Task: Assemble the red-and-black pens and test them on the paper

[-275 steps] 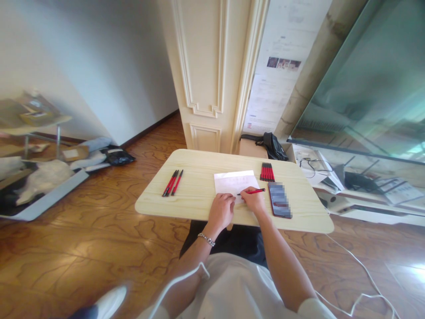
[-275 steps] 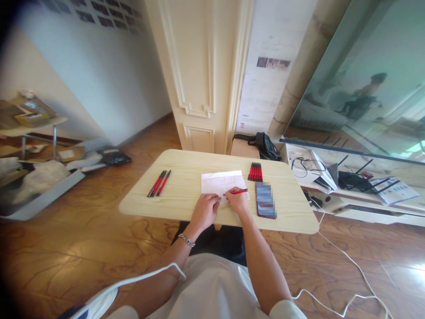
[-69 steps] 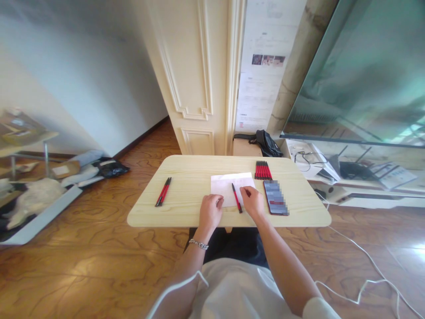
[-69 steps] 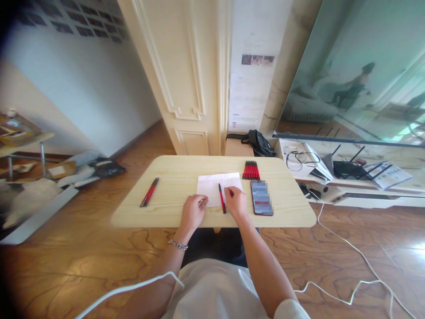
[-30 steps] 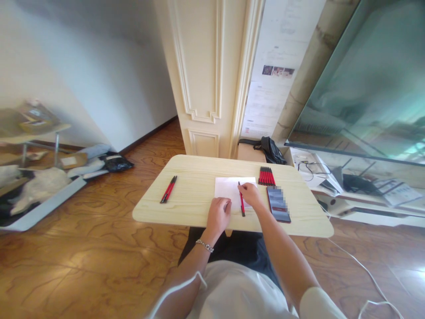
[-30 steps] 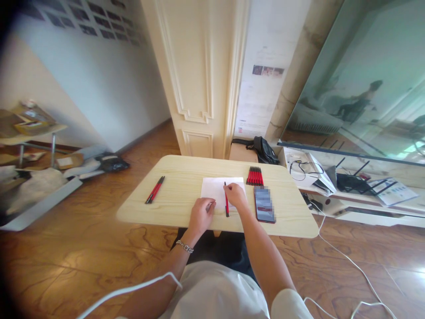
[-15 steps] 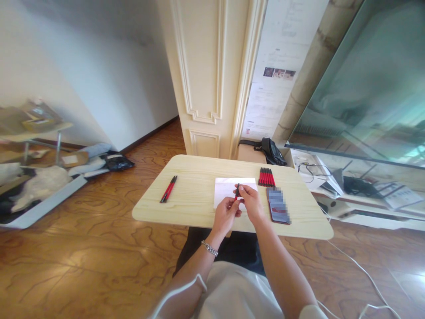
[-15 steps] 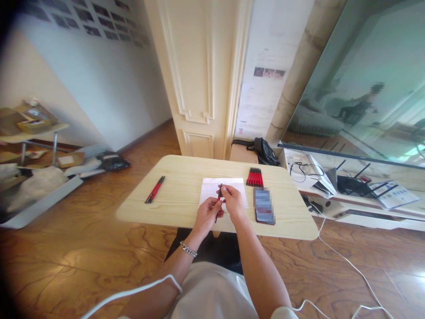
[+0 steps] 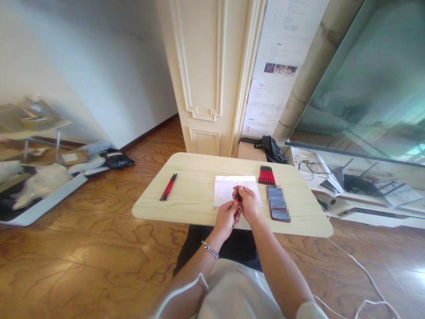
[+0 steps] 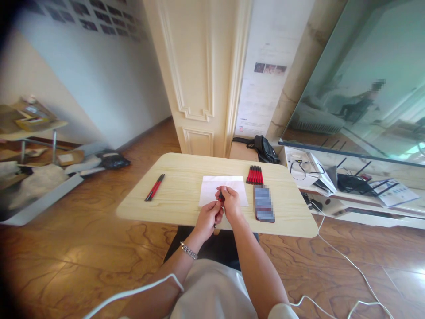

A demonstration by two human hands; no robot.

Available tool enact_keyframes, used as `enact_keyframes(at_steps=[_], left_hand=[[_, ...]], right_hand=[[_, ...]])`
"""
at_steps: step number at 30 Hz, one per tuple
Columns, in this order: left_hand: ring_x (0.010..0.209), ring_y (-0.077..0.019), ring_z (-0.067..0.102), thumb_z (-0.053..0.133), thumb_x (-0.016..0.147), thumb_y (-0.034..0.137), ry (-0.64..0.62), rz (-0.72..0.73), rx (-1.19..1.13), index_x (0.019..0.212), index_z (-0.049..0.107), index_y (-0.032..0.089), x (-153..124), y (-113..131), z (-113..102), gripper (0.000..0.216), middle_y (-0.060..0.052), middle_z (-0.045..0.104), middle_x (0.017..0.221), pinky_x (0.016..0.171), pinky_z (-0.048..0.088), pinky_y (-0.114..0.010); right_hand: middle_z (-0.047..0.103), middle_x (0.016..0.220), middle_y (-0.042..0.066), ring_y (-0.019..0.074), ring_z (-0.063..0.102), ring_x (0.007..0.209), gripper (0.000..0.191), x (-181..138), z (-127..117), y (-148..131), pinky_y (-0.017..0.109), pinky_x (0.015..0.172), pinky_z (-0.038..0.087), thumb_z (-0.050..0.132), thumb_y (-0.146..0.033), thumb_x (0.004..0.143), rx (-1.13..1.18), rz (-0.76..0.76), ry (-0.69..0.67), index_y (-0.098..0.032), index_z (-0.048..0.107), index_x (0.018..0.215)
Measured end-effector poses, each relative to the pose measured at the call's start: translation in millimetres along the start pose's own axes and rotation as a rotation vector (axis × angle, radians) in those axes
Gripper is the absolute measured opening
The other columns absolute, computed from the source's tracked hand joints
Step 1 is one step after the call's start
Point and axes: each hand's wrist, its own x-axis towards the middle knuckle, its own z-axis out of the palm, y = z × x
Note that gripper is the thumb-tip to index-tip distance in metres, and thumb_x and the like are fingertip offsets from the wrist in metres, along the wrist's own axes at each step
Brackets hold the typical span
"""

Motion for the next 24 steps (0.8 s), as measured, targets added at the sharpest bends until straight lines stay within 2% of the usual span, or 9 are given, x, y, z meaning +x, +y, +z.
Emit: enact_keyframes(at_steps=[3,5,8,13,18,21,24], left_hand=[[0.045,-0.0068,0.045,0.062,0.077,0.050,-0.015,0.003,-0.054,0.073,0.060,0.013,2,1,0,0.037,-0.002,0.057,0.061,0.043,0.029,-0.020],[0.049,-0.0087,0.051,0.065,0.075,0.049,0.002,0.014,-0.021,0.080,0.064,0.013,5,3,-2,0.036,-0.004,0.061,0.065,0.046,0.035,-0.021],[0.053,-0.0106,0.055,0.067,0.073,0.048,0.031,0.026,0.037,0.085,0.067,0.014,10,4,-4,0.037,-0.004,0.063,0.068,0.050,0.041,-0.023],[0.054,-0.0116,0.056,0.063,0.077,0.049,-0.011,0.039,0.095,0.084,0.066,0.013,11,-1,-10,0.037,-0.005,0.063,0.068,0.051,0.043,-0.023],[0.053,-0.0117,0.056,0.059,0.079,0.053,-0.062,0.035,0.090,0.077,0.063,0.013,9,-3,-10,0.040,-0.006,0.064,0.068,0.051,0.043,-0.024],[0.053,-0.0118,0.057,0.060,0.078,0.053,-0.053,0.042,0.116,0.080,0.063,0.014,9,0,-9,0.040,-0.005,0.064,0.068,0.051,0.043,-0.024],[0.054,-0.0121,0.058,0.062,0.077,0.051,-0.067,0.064,0.143,0.087,0.064,0.014,10,1,-8,0.039,-0.004,0.065,0.068,0.052,0.044,-0.024]], right_hand=[[0.066,0.078,0.006,0.0144,0.057,0.065,0.041,2,-3,-5,0.022,0.047,0.041,0.061,-0.054,0.075,0.021,0.055,-0.053,-0.017,0.066,0.092],[0.067,0.082,0.007,0.0147,0.058,0.068,0.042,3,-4,-8,0.023,0.050,0.043,0.062,-0.055,0.074,-0.023,0.021,-0.012,-0.018,0.065,0.093],[0.064,0.076,0.002,0.0125,0.055,0.063,0.038,5,-3,-8,0.023,0.052,0.044,0.068,-0.053,0.070,-0.106,-0.053,0.092,-0.019,0.063,0.085],[0.057,0.065,-0.001,0.0099,0.049,0.053,0.037,4,-6,1,0.022,0.046,0.041,0.067,-0.053,0.069,-0.157,-0.072,0.086,-0.018,0.059,0.074],[0.064,0.074,0.006,0.0136,0.053,0.054,0.043,1,-7,2,0.024,0.043,0.040,0.062,-0.058,0.072,-0.182,-0.016,0.027,-0.017,0.063,0.085],[0.066,0.078,0.006,0.0146,0.057,0.061,0.045,2,-6,-2,0.025,0.049,0.044,0.059,-0.059,0.074,-0.177,-0.029,0.026,-0.017,0.063,0.090],[0.065,0.074,0.004,0.0142,0.058,0.063,0.042,5,-6,-7,0.025,0.054,0.045,0.064,-0.056,0.071,-0.222,-0.105,0.076,-0.017,0.062,0.087]])
